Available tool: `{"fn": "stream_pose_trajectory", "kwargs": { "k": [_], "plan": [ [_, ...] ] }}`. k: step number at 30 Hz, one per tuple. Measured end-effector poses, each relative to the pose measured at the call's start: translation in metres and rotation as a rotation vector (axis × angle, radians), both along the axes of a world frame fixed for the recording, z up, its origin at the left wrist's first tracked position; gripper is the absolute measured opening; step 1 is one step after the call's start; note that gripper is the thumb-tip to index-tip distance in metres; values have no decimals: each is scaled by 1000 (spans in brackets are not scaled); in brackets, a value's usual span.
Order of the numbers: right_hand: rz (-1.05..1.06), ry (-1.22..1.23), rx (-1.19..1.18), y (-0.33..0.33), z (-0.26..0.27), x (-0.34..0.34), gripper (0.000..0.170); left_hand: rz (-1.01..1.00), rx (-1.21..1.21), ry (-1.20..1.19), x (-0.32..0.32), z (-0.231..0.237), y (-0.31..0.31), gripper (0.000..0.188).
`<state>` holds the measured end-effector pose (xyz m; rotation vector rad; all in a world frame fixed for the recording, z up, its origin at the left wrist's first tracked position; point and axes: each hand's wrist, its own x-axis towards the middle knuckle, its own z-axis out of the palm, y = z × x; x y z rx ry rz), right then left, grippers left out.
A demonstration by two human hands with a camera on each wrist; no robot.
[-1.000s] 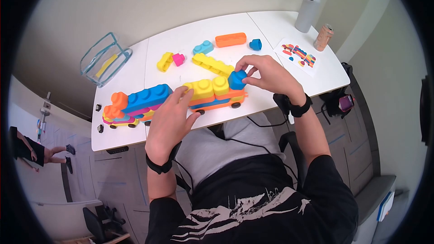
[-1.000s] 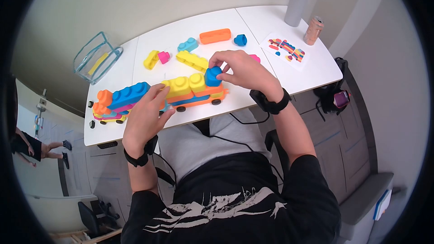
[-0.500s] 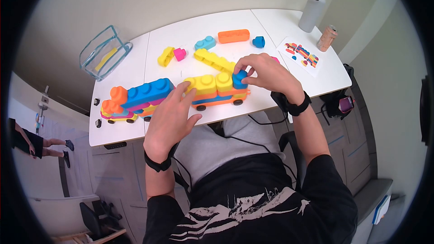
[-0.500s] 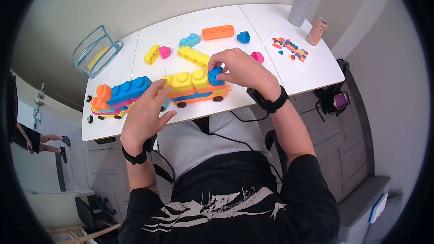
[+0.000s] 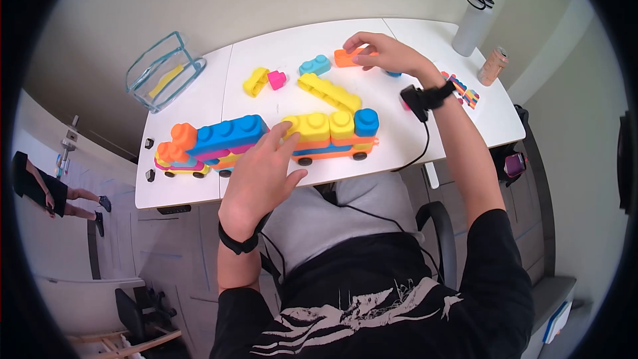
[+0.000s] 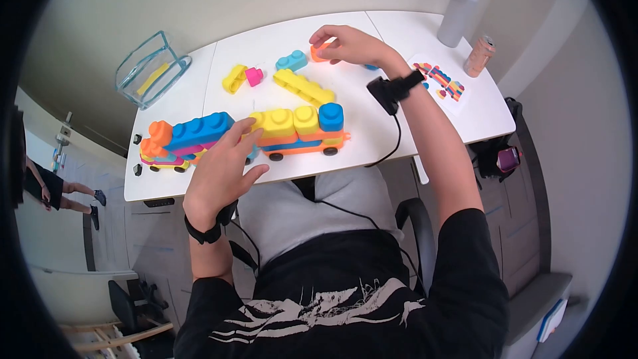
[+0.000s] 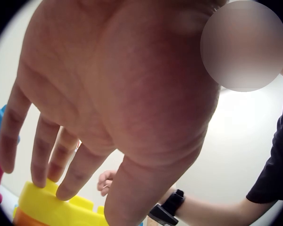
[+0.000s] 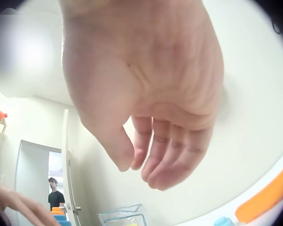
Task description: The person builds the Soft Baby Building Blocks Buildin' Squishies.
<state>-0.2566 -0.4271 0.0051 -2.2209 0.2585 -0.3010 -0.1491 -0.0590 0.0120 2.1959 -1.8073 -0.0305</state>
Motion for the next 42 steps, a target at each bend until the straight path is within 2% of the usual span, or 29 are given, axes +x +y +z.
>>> {"fn": "stream_pose_trajectory", "kwargs": {
  "k": [1, 3, 4, 6, 7, 9, 10, 12, 19, 25, 28, 30, 31, 33, 35, 37, 39, 42],
  "plan": [
    [1, 0, -3, -7, -7, 12, 35, 10, 22, 16, -1, 0, 0, 57],
    [-23, 94, 115, -15, -23, 39, 49, 0, 4, -6, 0, -4, 1, 59],
    [-23, 95, 113, -18, -31, 52, 49, -7, -12, -30, 2, -5, 0, 61],
    [-63, 233, -93, -19, -50, 75, 53, -2, 8, -12, 0, -1, -1, 59],
    [-62, 238, -87, -25, -63, 85, 53, 1, 31, 4, -2, 1, -1, 58],
    [75, 162, -400, -39, -88, 105, 55, -3, 26, -8, -1, 1, 0, 59],
    [78, 167, -397, -49, -105, 116, 55, -7, 15, -23, -1, 0, 0, 60],
    [84, 66, -652, -61, -133, 133, 53, -4, 23, -18, -1, 1, 0, 60],
    [-95, 212, -658, -29, -96, 134, 37, -16, 21, 16, 4, 0, 1, 60],
    [-123, 147, -734, -27, -89, 121, 28, -19, 28, 11, 5, -1, 2, 60],
    [-183, 50, -685, -16, -66, 99, 26, -26, 2, 23, 6, -2, 4, 60],
    [-180, -73, -565, -8, -46, 74, 24, -22, -21, 36, 8, -1, 5, 59],
    [-202, -55, -569, -1, -35, 59, 24, -11, -32, 53, 8, -3, 5, 59],
    [-107, -108, -437, 19, -13, 29, 24, -56, -106, 5, 7, -5, 3, 56],
    [-116, -156, -474, 46, -1, -2, 25, 56, -107, 16, 4, 2, 2, 53],
    [-104, -217, -514, 75, 12, -25, 25, 66, -142, -12, 3, 2, 2, 48],
    [-57, -227, -484, 99, 22, -49, 27, 99, -50, 39, 3, 5, 2, 44],
    [8, -235, -452, 115, 22, -65, 26, 101, -52, 91, -1, 7, 1, 41]
  ]
}}
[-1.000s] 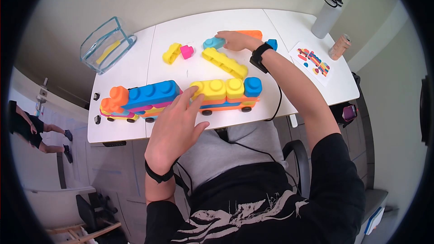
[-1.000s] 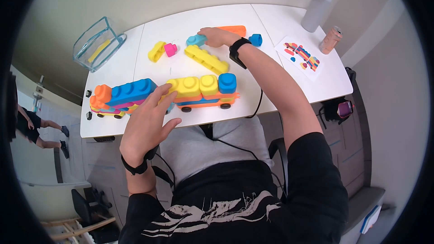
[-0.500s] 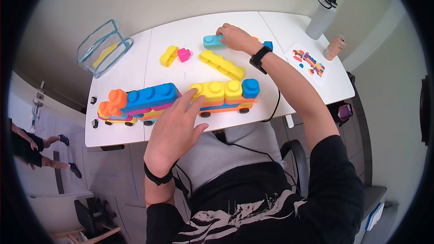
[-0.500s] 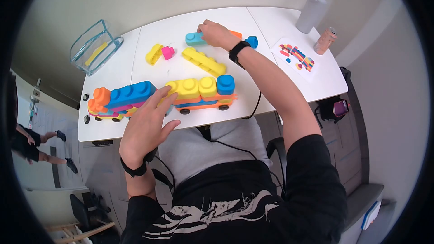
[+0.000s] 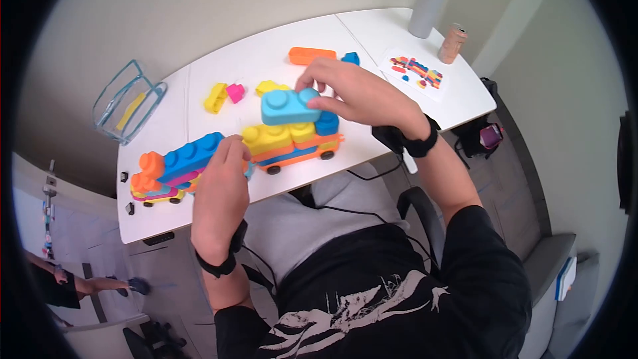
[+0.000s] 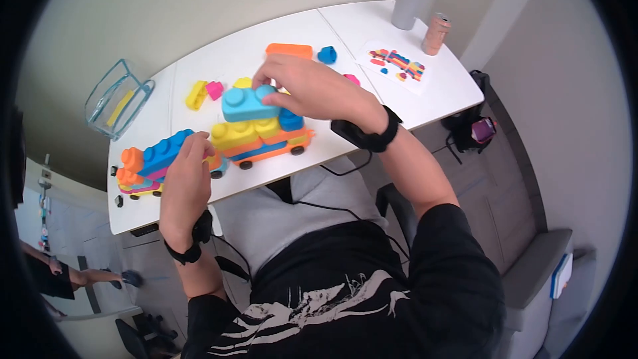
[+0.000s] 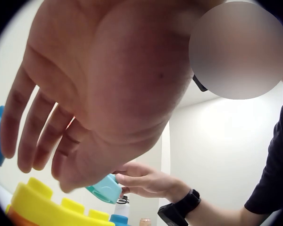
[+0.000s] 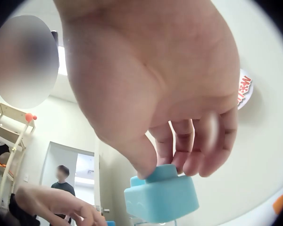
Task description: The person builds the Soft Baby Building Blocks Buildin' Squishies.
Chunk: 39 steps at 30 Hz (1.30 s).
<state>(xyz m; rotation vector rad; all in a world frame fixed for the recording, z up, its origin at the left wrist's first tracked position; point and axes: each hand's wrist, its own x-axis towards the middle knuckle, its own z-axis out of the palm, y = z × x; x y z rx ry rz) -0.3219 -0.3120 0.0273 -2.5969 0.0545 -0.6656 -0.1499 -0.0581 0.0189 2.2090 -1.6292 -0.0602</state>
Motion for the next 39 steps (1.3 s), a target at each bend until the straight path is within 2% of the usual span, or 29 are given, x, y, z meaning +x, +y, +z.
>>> {"fn": "stream_pose_trajectory", "kwargs": {
  "k": [1, 3, 5, 7, 10, 13, 26, 28, 34, 39],
  "plan": [
    [13, -17, 8, 4, 0, 0, 26, 13, 8, -17, 0, -1, 1, 41],
    [-21, 74, 20, 9, 0, -4, 25, 23, -88, 51, -2, -4, -3, 53],
    [-8, 41, 15, 7, -7, -2, 24, 32, -69, 44, -1, -6, -7, 60],
    [-2, 100, 32, 7, -8, 1, 24, -45, -188, -104, 6, -14, -9, 61],
    [11, 74, 13, 2, -14, 5, 23, 16, -46, 12, 0, -8, -11, 67],
    [18, 90, 13, 0, -17, 7, 23, -35, -52, 12, -1, -9, -11, 74],
    [52, 80, -16, 4, -20, 16, 25, -106, -112, -15, -2, -12, -15, 80],
    [21, 70, -52, 5, -21, 17, 24, -89, -37, -62, -4, -10, -14, 80],
    [-23, 136, 22, 6, -18, 18, 28, -111, -87, -75, -4, -15, -16, 78],
    [-8, 132, -42, 6, -19, 23, 26, -107, -110, -129, -1, -22, -20, 74]
  ]
}}
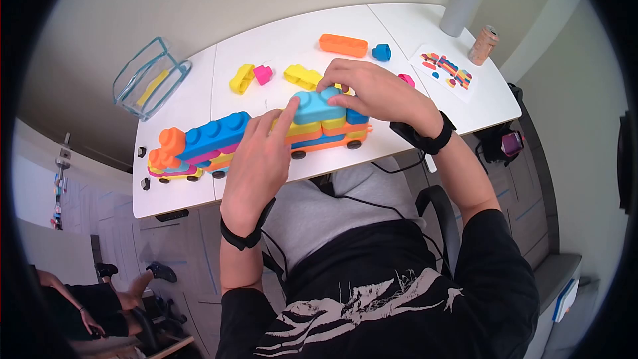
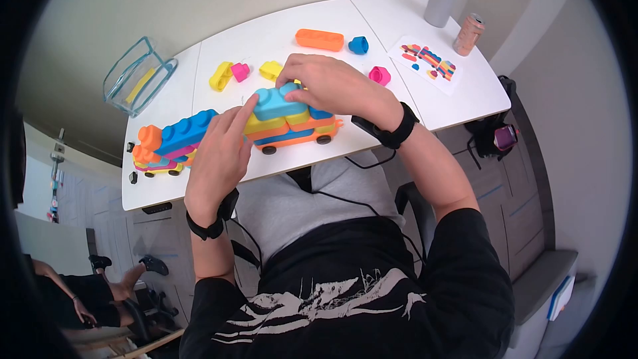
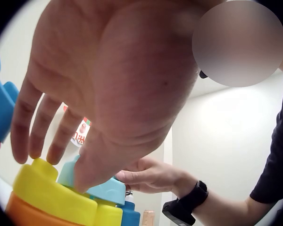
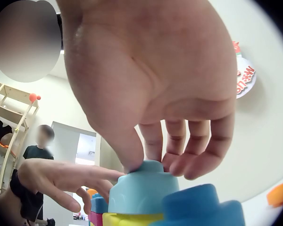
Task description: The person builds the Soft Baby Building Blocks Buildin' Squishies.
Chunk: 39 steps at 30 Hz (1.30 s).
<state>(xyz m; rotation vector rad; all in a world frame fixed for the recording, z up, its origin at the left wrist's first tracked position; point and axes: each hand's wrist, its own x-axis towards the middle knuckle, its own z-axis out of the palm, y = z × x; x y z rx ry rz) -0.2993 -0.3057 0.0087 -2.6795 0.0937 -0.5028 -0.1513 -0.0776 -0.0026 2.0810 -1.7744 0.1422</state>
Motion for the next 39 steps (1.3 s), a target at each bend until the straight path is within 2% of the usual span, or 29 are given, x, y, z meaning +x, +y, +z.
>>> {"fn": "stream_pose_trajectory", "kwargs": {
  "k": [5, 8, 10, 11, 13, 18, 21, 23, 26, 27, 29, 34, 36, 39],
  "plan": [
    [32, 36, -59, -4, 5, 2, 26, 15, 10, 19, -4, 2, 2, 71],
    [133, 58, -31, -22, 15, 7, 30, 20, 1, 28, -3, 2, 3, 70],
    [81, 63, 198, -42, 29, 14, 34, 33, 6, 38, -6, 6, 3, 68],
    [139, -17, 215, -60, 28, 24, 36, 38, 9, 40, -7, 6, 3, 68],
    [86, 92, 376, -90, 28, 43, 40, 88, 19, -4, -9, 7, 3, 67],
    [29, 202, 535, -112, -17, 113, 47, 147, 11, -64, -14, 11, 0, 63],
    [85, 295, 478, -118, -55, 154, 51, 182, 9, -83, -16, 10, -3, 59],
    [160, 366, 175, -121, -73, 177, 59, 206, 21, -86, -18, 10, -4, 58],
    [154, 418, 155, -115, -87, 197, 61, 223, 14, -83, -23, 10, -5, 55],
    [141, 418, 158, -111, -92, 202, 61, 230, 11, -85, -23, 10, -6, 54],
    [172, 332, -45, -107, -100, 208, 68, 232, 11, -80, -22, 10, -8, 54],
    [104, 385, -55, -86, -94, 204, 75, 233, 54, -70, -21, 10, -6, 57],
    [97, 337, -176, -87, -103, 208, 72, 226, 69, -60, -21, 11, -5, 59],
    [127, 211, -107, -92, -109, 214, 67, 220, 73, -61, -22, 10, -5, 62]
  ]
}}
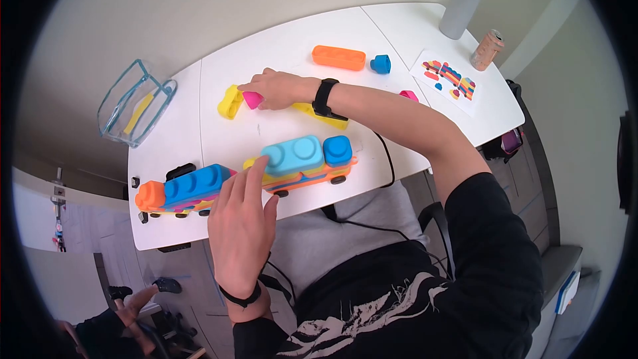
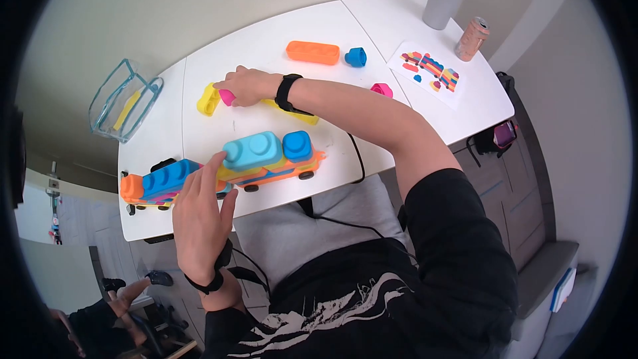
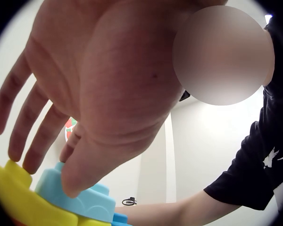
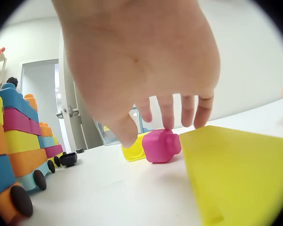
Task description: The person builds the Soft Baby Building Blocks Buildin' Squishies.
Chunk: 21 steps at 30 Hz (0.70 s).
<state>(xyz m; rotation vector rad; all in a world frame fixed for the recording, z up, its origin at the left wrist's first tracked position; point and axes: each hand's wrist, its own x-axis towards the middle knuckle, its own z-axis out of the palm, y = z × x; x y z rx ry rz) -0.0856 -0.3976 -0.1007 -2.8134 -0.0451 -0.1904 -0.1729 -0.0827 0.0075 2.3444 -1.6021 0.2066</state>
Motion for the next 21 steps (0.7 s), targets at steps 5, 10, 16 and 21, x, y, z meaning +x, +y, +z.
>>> {"fn": "stream_pose_trajectory", "kwargs": {
  "k": [5, 10, 16, 21],
  "plan": [
    [-16, -27, -120, -2, -6, 4, 61, -10, 16, 9, -1, 1, 1, 65],
    [11, -97, -35, 3, -3, -6, 42, -6, 24, -5, -1, 0, 1, 67],
    [69, -1, -84, 14, -4, -14, 33, -15, 22, 9, -1, 0, 1, 68],
    [-20, -77, 26, 17, 18, -29, 40, -20, 15, 20, -2, 1, 1, 68]
  ]
}}
